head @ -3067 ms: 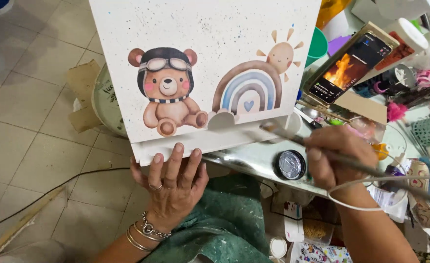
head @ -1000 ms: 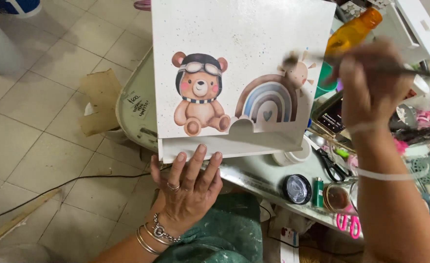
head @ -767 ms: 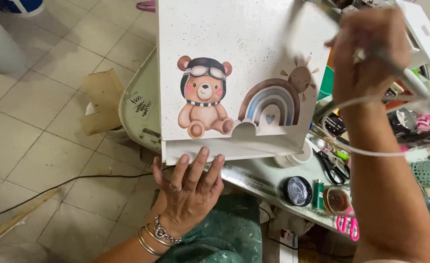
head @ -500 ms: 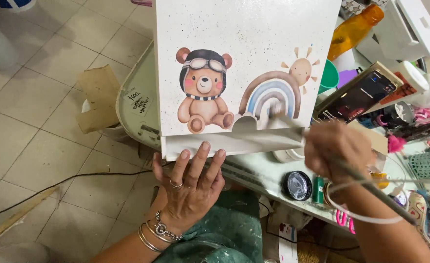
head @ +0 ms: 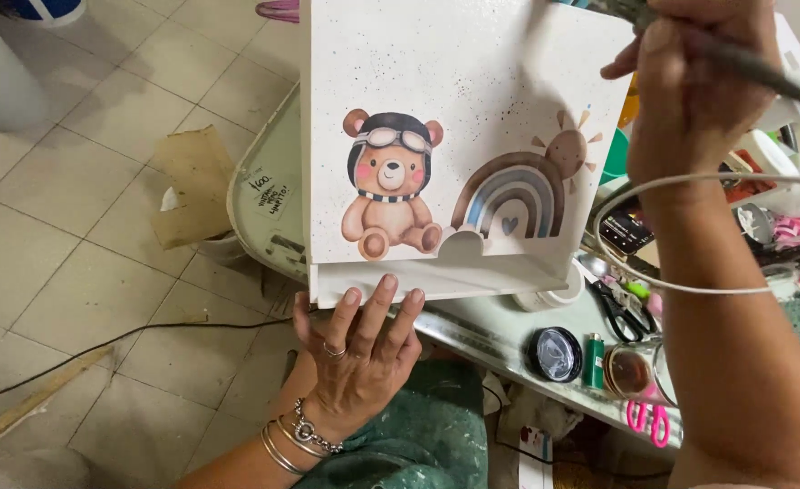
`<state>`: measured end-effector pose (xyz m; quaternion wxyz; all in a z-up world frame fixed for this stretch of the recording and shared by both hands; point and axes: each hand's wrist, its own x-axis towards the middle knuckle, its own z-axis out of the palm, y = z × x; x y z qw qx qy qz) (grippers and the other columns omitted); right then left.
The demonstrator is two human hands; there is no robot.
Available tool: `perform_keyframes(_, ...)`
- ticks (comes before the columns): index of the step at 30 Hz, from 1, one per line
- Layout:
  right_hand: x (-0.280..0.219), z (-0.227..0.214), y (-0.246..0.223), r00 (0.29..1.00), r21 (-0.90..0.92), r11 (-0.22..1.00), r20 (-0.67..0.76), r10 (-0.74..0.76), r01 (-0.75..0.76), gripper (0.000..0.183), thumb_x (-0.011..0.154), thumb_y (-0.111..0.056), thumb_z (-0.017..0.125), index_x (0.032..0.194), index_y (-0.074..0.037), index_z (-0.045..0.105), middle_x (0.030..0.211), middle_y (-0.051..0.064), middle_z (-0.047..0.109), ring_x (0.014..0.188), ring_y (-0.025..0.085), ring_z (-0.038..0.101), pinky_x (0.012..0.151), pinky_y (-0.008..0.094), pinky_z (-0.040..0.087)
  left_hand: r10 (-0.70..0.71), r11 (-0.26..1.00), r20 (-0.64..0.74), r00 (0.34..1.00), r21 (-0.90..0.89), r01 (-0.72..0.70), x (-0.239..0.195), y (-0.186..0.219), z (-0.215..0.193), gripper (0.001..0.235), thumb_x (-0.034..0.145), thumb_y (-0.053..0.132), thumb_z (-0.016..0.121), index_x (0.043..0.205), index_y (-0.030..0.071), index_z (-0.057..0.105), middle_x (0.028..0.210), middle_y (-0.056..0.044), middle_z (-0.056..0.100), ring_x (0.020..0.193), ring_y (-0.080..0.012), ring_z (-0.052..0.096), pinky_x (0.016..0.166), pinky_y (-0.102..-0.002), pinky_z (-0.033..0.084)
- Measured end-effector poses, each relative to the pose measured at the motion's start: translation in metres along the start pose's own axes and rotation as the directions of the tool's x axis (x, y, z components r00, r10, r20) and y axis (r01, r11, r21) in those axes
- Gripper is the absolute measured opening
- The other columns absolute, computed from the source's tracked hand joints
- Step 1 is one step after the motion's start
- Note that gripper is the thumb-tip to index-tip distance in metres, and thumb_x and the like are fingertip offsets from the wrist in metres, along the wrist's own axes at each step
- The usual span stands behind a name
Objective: The person is using a paintbrush to apply a coating to the edges and the decorated front panel of a wooden box.
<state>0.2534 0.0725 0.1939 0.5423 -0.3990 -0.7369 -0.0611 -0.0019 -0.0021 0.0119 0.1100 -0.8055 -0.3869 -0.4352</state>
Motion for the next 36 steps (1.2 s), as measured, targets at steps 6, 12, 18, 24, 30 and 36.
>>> perform_keyframes(6,-0.055,-0.003,0.005,0.914,-0.378,0.835,0.097,-0.394,0.400,0.024,0.088,0.021,0.050,0.080,-0.002,0.049,0.070,0.011,0.048,0.056,0.022,0.042,0.046,0.033,0.037,-0.008,1.000,0.012,1.000,0.015,0.008,-0.002,0.001,0.001,0.058,0.082,0.025,0.064,0.135,0.027,0.040,0.140,0.004,0.030,0.132,-0.0200,0.016,0.100,-0.065,0.025)
perform_keyframes(12,-0.114,-0.021,-0.040,0.909,-0.118,0.934,0.297,-0.291,0.338,0.014,0.074,0.003,0.045,0.067,-0.006,0.052,0.056,0.007,0.055,0.043,0.013,0.052,0.033,0.021,0.038,-0.009,1.000,-0.018,1.000,-0.017,0.009,0.001,0.002,0.002,0.055,0.080,0.021,0.059,0.132,0.027,0.043,0.138,0.004,0.035,0.131,-0.0189,0.017,0.101,-0.063,0.023)
perform_keyframes(18,-0.077,-0.020,-0.037,0.978,0.030,0.997,0.201,0.061,-0.069,0.012,0.084,0.003,0.041,0.078,-0.006,0.047,0.061,0.003,0.047,0.047,0.010,0.042,0.041,0.024,0.033,-0.016,0.999,-0.035,0.999,-0.034,0.015,-0.002,0.002,0.004,0.052,0.084,0.023,0.062,0.132,0.027,0.043,0.137,0.003,0.035,0.131,-0.0201,0.018,0.101,-0.063,0.024)
perform_keyframes(24,-0.021,-0.007,-0.012,0.997,-0.083,0.996,0.060,0.041,-0.036,0.009,0.104,-0.002,0.044,0.099,0.005,0.042,0.075,0.017,0.045,0.062,0.027,0.057,0.058,0.031,0.033,-0.002,1.000,-0.006,1.000,0.014,0.002,-0.003,0.002,0.003,0.059,0.083,0.023,0.065,0.135,0.027,0.039,0.140,0.004,0.031,0.132,-0.0208,0.017,0.103,-0.062,0.022)
perform_keyframes(30,-0.052,-0.018,-0.015,0.996,-0.294,0.952,-0.006,-0.094,0.088,0.015,0.092,0.023,0.050,0.089,0.009,0.053,0.071,0.017,0.054,0.055,0.022,0.050,0.051,0.034,0.038,-0.009,1.000,-0.015,1.000,0.015,0.010,-0.004,0.002,0.004,0.059,0.082,0.023,0.067,0.134,0.027,0.040,0.138,0.003,0.032,0.132,-0.0211,0.017,0.102,-0.063,0.023)
perform_keyframes(36,-0.118,-0.043,-0.048,0.971,-0.229,0.973,0.236,0.025,0.031,0.019,0.090,-0.002,0.044,0.073,-0.008,0.052,0.052,0.000,0.051,0.035,0.005,0.038,0.031,0.022,0.028,-0.013,1.000,-0.038,0.999,-0.014,0.013,-0.005,0.003,0.006,0.054,0.085,0.020,0.065,0.133,0.026,0.042,0.137,0.003,0.033,0.132,-0.0218,0.016,0.105,-0.064,0.019)
